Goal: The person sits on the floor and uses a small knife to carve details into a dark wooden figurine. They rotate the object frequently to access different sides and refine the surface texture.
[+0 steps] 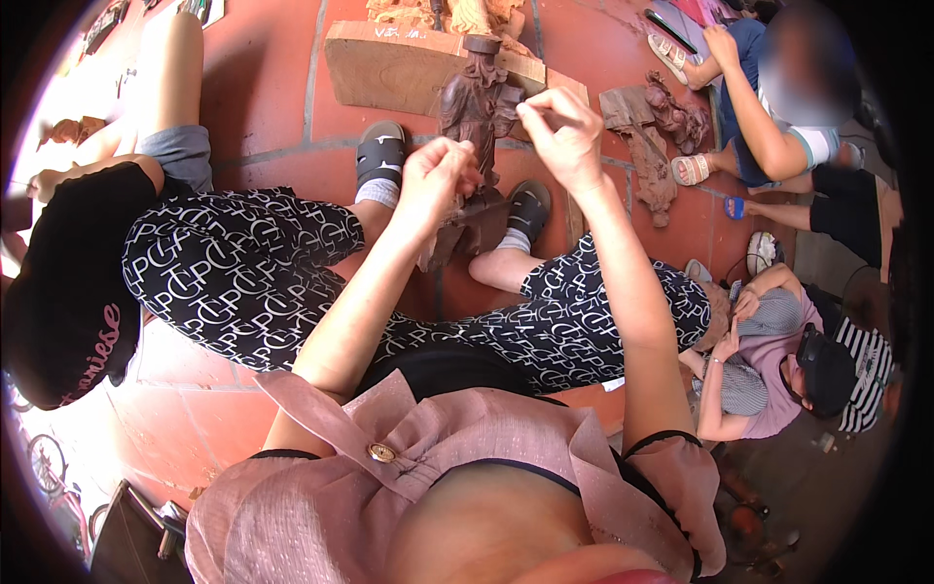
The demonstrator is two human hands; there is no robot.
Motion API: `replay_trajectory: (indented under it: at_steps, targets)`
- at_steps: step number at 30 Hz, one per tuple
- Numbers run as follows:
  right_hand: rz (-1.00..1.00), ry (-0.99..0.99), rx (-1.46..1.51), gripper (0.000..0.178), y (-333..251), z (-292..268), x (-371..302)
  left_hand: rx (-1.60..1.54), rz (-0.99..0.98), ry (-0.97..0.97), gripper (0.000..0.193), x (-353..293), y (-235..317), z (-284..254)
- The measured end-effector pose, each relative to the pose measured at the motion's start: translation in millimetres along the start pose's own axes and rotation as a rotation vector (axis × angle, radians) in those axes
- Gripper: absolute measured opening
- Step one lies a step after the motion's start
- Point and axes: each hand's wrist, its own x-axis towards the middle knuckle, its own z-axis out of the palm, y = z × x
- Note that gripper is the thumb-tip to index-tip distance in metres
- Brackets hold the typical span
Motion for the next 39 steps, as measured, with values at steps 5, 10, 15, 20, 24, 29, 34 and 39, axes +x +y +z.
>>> replay_trajectory:
  at_steps: [5,10,15,20,24,29,34,39]
  targets:
    - [0.335,0.120,0.561,0.008,31,-9,20,0.601,0.306,0.372,0.055,42,-27,-28]
    - [0.248,-0.040,0.402,0.006,42,4,28,0.659,0.102,0.137,0.077,64,-61,-33]
    - [0.119,-0.005,0.237,0.003,48,21,32,0.762,0.105,0.171,0.079,44,-60,-16]
    - [0.011,-0.065,0.148,0.007,16,9,41,0.739,0.063,0.126,0.080,42,-58,-20]
    - [-0.043,-0.135,0.089,0.007,24,9,40,0.683,0.066,0.119,0.076,45,-67,-21]
    - [0.168,-0.082,0.474,0.012,31,-4,49,0.695,0.106,0.107,0.079,49,-68,-26]
    - [0.483,0.246,0.841,0.021,58,-44,57,0.767,0.078,0.116,0.091,52,-73,-34]
    - [0.433,0.367,0.949,0.019,40,-73,65,0.747,0.063,0.106,0.097,59,-79,-42]
